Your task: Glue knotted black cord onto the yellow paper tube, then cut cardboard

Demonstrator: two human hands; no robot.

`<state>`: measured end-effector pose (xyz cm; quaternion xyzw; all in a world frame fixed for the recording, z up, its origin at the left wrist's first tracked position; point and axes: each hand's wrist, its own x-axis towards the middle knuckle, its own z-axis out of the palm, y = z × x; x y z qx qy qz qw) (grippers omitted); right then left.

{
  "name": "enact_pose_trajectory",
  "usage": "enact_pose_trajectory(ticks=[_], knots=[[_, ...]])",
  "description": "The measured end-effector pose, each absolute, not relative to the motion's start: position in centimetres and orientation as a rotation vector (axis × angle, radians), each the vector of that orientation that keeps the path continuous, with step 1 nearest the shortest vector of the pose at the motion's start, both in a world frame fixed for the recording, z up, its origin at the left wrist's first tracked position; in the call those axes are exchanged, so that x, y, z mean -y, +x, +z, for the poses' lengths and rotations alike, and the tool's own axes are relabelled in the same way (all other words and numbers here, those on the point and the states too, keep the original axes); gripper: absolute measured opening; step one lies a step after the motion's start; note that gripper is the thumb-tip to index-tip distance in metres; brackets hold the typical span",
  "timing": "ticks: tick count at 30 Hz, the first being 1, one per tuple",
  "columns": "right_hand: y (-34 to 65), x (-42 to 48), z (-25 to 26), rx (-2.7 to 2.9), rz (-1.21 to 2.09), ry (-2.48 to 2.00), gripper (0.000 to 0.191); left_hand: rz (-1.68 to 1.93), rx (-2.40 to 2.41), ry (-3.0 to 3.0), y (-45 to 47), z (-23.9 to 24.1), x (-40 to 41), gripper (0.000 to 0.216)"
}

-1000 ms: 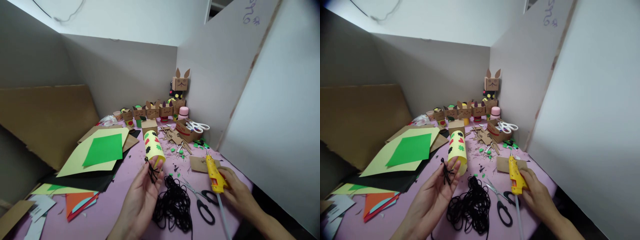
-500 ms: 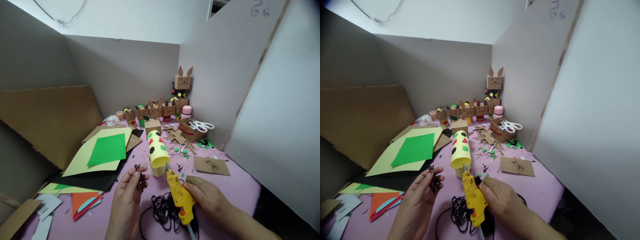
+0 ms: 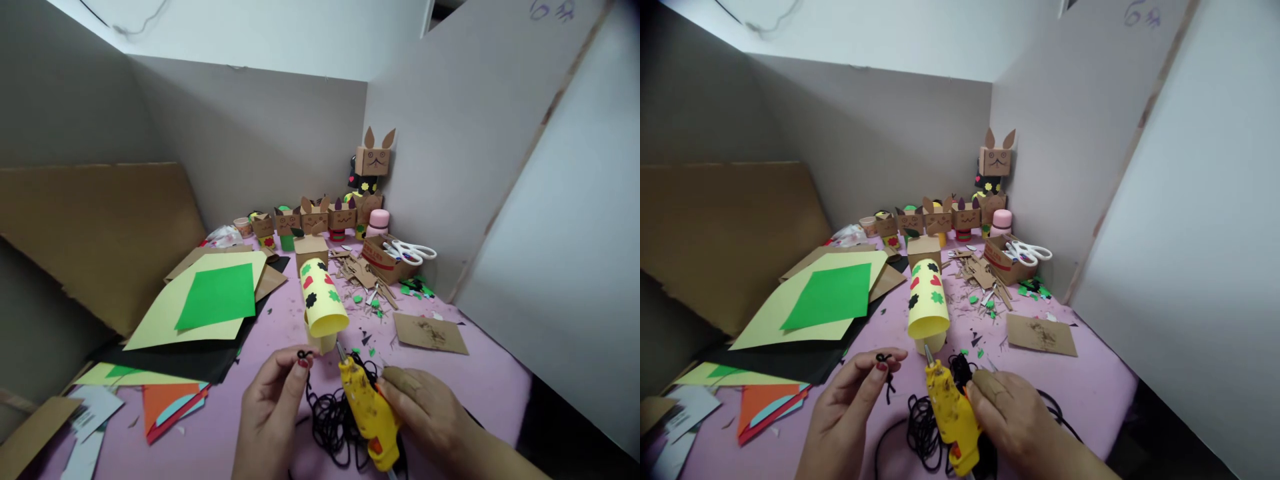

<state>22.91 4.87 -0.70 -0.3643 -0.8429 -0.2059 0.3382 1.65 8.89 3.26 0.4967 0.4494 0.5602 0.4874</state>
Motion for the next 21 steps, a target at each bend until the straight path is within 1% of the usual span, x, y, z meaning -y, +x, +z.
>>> enact_pose_trajectory(ticks=[8, 14, 17, 21], knots=[[23.1, -4.2, 0.8, 2.22, -0.566, -0.906, 0.037, 1.351, -1.105, 1.285, 2.1, 3.8, -8.1, 0.006], [23.2, -4.3, 0.4, 2.21, -0.565, -0.904, 0.028, 1.342, -1.118, 1.339, 1.8, 3.4, -8.6, 0.006], [23.0, -4.6, -0.3, 2.192, -0.488, -0.983, 0.025, 1.3, -1.113, 1.377, 1.5, 2.9, -8.9, 0.008], [23.0, -4.8, -1.0, 2.129, -0.277, -1.183, 0.037, 1.256, -1.072, 1.32, 1.5, 1.9, -8.9, 0.012]])
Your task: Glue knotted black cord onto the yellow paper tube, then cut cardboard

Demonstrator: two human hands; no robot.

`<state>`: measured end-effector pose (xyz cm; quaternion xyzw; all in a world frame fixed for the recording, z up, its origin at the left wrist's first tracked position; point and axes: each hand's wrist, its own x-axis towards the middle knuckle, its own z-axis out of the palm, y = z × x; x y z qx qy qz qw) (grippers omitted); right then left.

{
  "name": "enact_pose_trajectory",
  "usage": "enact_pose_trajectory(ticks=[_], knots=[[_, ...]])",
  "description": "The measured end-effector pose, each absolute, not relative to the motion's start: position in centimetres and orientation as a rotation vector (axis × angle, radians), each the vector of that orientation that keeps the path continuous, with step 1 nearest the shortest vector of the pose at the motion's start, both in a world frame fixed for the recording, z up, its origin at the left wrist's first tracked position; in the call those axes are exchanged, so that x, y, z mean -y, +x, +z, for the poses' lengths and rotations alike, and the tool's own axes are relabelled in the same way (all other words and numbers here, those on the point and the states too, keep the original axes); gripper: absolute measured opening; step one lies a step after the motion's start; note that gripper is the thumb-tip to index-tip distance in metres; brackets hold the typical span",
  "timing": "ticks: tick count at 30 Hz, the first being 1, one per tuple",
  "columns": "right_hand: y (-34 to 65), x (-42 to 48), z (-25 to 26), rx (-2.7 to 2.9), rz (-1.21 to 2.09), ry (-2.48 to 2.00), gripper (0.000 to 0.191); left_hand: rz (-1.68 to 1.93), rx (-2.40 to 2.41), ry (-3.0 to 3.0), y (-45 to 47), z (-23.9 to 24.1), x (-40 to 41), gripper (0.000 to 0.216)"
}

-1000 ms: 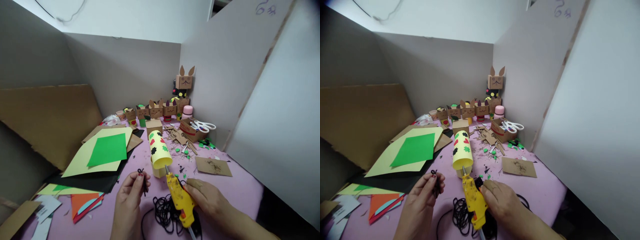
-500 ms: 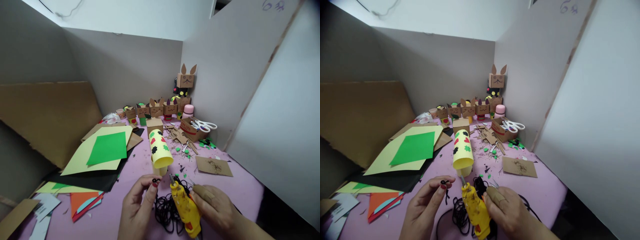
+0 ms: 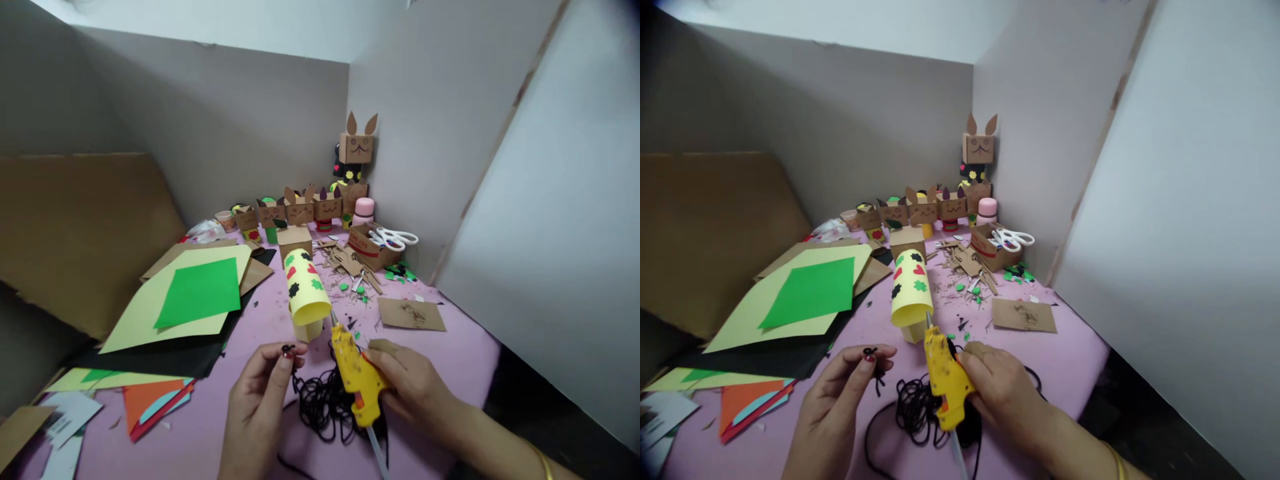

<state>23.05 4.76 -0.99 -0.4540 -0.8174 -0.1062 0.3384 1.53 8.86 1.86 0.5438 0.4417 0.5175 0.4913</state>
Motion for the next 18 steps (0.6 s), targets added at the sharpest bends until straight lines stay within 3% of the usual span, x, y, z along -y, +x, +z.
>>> enact_pose_trajectory(ticks=[4, 11, 18], knots=[[23.4, -4.6, -1.1, 2.034, -0.058, -1.373, 0.046, 1.096, -0.953, 1.141, 2.1, 0.5, -8.0, 0.015], [23.5, -4.5, -0.9, 1.891, 0.176, -1.462, 0.042, 0.719, -0.889, 0.977, 3.6, -0.5, -5.7, 0.022], [23.1, -4.2, -1.0, 1.982, 0.156, -1.366, 0.05, 0.789, -0.929, 1.004, 3.4, -0.2, -5.8, 0.029]])
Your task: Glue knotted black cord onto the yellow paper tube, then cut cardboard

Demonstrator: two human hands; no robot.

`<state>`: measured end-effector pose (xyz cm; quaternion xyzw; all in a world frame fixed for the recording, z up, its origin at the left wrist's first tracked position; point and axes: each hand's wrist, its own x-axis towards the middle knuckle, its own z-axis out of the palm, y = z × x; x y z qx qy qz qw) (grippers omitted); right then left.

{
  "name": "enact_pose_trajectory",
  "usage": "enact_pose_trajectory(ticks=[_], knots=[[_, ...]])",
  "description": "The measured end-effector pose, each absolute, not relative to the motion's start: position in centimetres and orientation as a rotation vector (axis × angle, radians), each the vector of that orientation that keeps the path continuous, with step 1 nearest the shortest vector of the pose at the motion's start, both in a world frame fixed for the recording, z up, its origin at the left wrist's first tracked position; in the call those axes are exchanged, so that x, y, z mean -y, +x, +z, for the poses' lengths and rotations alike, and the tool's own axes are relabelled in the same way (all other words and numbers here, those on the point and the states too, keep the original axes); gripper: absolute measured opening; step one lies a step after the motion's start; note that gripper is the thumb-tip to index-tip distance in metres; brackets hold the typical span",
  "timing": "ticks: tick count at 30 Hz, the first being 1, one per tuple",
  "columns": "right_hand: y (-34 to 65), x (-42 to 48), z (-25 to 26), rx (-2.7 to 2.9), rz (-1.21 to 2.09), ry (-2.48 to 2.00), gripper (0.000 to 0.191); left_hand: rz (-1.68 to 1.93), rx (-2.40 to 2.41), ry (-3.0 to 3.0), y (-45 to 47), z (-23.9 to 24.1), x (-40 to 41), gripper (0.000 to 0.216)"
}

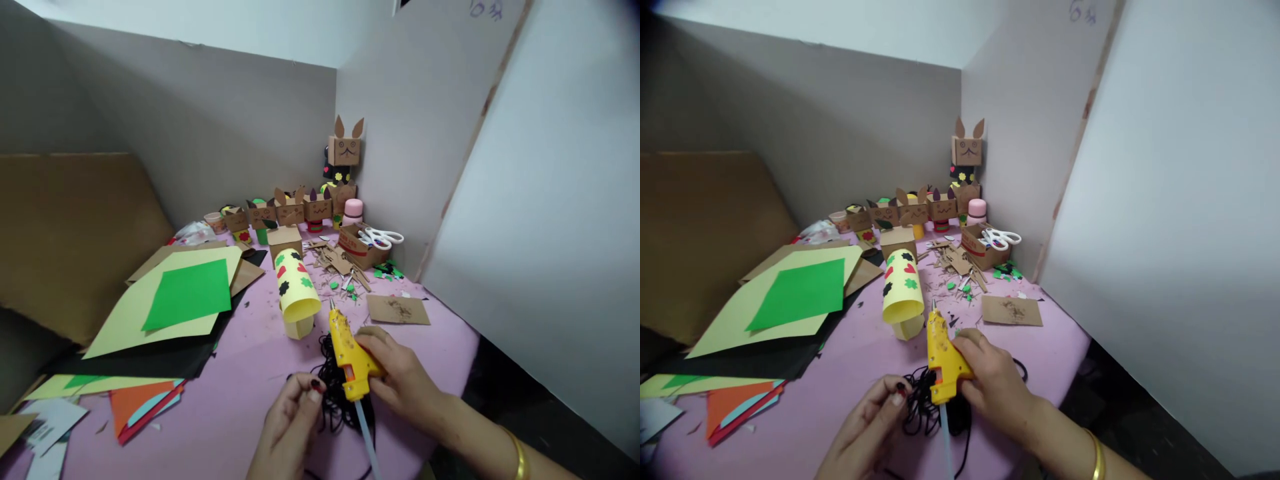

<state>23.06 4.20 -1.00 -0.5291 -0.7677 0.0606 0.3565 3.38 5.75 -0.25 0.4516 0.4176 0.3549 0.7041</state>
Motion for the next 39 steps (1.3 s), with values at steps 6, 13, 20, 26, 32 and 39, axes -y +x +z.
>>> enact_pose_trajectory(ticks=[6, 13, 20, 26, 32, 39], knots=[[21.9, -5.1, -1.1, 2.174, -0.293, -1.296, 0.047, 1.217, -1.105, 1.026, 2.0, 1.2, -8.8, 0.026], [21.0, -6.4, -1.0, 2.164, -0.541, -1.235, 0.027, 1.405, -1.081, 1.487, 1.5, 1.8, -10.8, 0.009], [21.2, -6.8, -1.6, 2.157, -0.586, -1.246, 0.024, 1.371, -1.008, 1.92, 2.1, 2.3, -12.7, 0.009], [21.3, -7.0, -1.8, 2.155, -0.59, -1.241, 0.023, 1.338, -1.006, 2.106, 2.2, 2.3, -13.5, 0.01], [21.4, -7.0, -1.8, 2.168, -0.565, -1.261, 0.023, 1.273, -1.048, 2.216, 2.4, 2.8, -13.7, 0.011], [21.6, -7.1, -1.7, 2.175, -0.561, -1.272, 0.021, 1.273, -1.057, 2.234, 2.5, 2.9, -13.9, 0.014]])
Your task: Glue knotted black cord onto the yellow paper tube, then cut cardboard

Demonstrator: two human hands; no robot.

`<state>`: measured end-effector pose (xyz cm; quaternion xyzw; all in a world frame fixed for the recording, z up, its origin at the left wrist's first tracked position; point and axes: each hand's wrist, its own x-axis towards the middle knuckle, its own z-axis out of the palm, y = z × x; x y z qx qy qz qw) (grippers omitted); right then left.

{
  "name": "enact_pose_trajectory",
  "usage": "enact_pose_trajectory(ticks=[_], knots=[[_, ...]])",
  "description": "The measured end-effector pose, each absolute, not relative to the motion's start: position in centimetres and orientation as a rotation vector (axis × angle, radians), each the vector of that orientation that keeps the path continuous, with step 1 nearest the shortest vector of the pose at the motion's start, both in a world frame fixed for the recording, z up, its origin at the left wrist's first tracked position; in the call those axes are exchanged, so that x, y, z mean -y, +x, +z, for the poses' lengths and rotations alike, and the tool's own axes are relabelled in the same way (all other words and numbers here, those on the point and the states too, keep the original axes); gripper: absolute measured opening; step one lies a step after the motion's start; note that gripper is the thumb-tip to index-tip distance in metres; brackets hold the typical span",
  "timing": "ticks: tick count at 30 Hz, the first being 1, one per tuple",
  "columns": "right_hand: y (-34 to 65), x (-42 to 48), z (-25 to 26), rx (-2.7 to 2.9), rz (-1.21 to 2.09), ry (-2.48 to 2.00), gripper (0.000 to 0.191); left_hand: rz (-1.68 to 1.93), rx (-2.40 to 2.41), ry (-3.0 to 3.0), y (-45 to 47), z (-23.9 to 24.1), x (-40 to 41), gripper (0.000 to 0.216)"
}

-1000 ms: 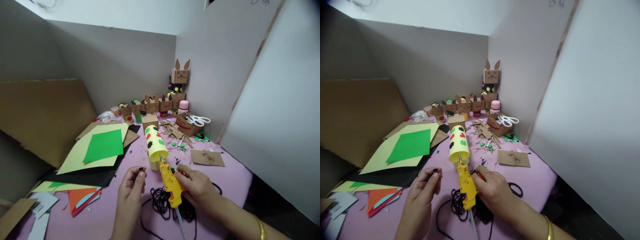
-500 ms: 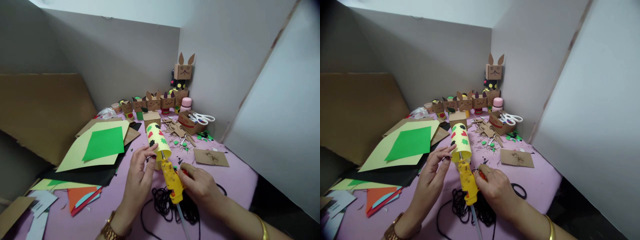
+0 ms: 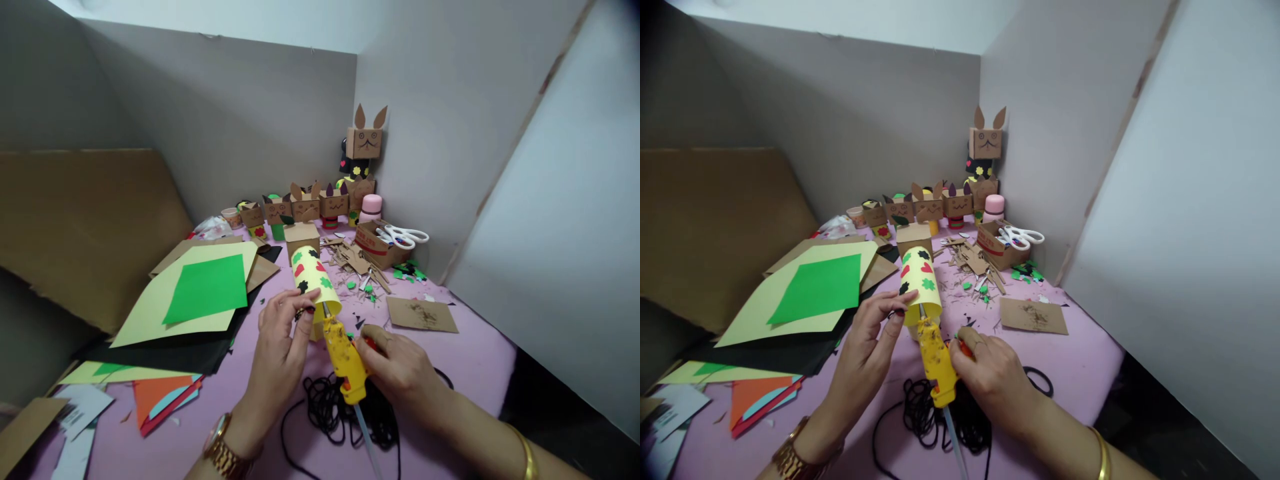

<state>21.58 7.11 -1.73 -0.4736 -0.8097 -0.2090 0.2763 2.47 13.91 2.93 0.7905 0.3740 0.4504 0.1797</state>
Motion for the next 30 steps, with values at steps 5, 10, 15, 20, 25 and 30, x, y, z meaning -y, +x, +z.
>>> enact_pose_trajectory(ticks=[5, 10, 15, 20, 25, 30], knots=[[21.55, -7.15, -1.66, 2.171, -0.567, -1.257, 0.022, 1.271, -1.063, 2.261, 2.52, 2.9, -13.88, 0.012], [21.57, -7.14, -1.69, 2.178, -0.57, -1.278, 0.021, 1.263, -1.059, 2.313, 2.51, 2.94, -13.91, 0.012], [21.64, -7.12, -1.65, 2.202, -0.57, -1.279, 0.023, 1.245, -1.074, 2.342, 2.43, 3.11, -13.93, 0.011], [21.74, -7.17, -1.65, 2.208, -0.575, -1.276, 0.023, 1.239, -1.083, 2.36, 2.46, 3.32, -14.0, 0.012], [21.79, -7.23, -1.61, 2.207, -0.586, -1.248, 0.024, 1.224, -1.08, 2.357, 2.5, 3.47, -13.99, 0.013], [21.8, -7.25, -1.5, 2.213, -0.597, -1.224, 0.022, 1.216, -1.089, 2.356, 2.53, 3.57, -13.84, 0.011]])
